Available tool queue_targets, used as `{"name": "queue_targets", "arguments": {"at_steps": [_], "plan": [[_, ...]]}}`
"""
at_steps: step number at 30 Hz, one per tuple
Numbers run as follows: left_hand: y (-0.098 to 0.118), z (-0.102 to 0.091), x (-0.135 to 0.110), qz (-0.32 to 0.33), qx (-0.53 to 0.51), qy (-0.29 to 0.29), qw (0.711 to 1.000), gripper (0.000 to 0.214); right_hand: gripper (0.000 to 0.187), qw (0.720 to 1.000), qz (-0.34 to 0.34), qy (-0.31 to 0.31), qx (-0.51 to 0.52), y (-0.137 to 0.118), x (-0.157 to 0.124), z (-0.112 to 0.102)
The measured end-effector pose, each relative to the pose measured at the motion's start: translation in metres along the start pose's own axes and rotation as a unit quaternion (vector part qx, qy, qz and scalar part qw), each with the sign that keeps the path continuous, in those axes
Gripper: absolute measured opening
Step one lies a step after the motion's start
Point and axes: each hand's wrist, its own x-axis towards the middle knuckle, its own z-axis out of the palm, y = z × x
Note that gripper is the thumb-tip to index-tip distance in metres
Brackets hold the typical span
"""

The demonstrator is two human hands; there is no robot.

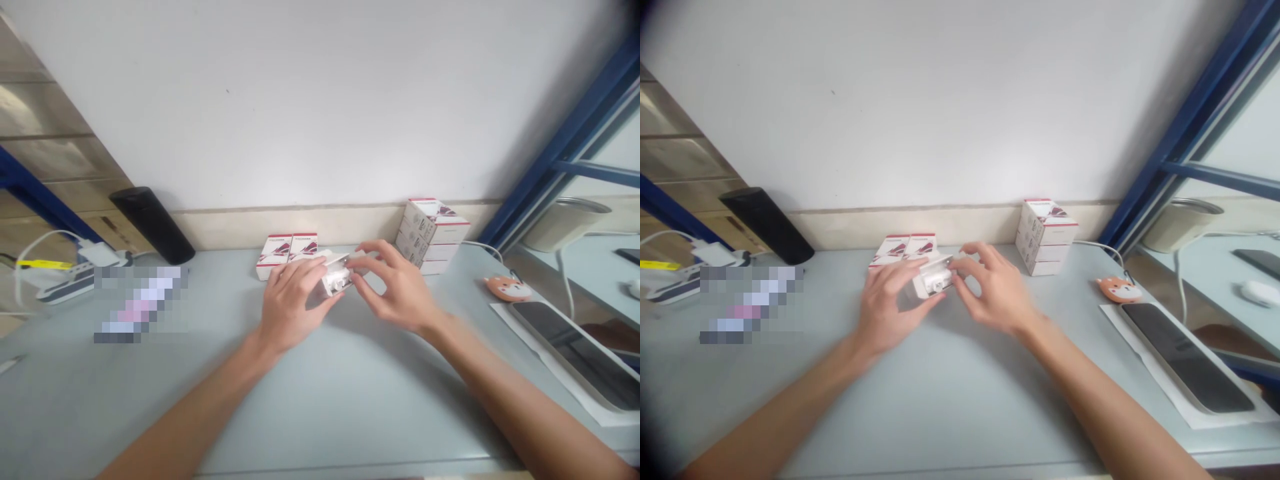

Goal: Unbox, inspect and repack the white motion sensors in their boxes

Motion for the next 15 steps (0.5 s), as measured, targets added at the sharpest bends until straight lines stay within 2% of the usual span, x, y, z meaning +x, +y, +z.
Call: {"name": "queue_targets", "arguments": {"at_steps": [3,6,11,15], "plan": [[0.003,0.000,0.001,0.013,0.013,-0.014,1.000,0.064,0.009,0.996,0.043,-0.007,0.083,0.003,0.002,-0.003],[0.005,-0.001,0.001,0.013,0.016,-0.026,0.999,0.064,0.006,0.989,0.052,0.017,0.138,0.008,0.004,-0.006],[0.004,-0.001,0.002,-0.001,0.011,-0.019,1.000,0.064,0.008,0.982,0.057,0.062,0.171,0.006,0.007,-0.010],[0.005,-0.001,0.002,0.001,0.009,-0.020,1.000,0.059,0.008,0.979,0.039,0.133,0.150,0.000,0.007,-0.014]]}}
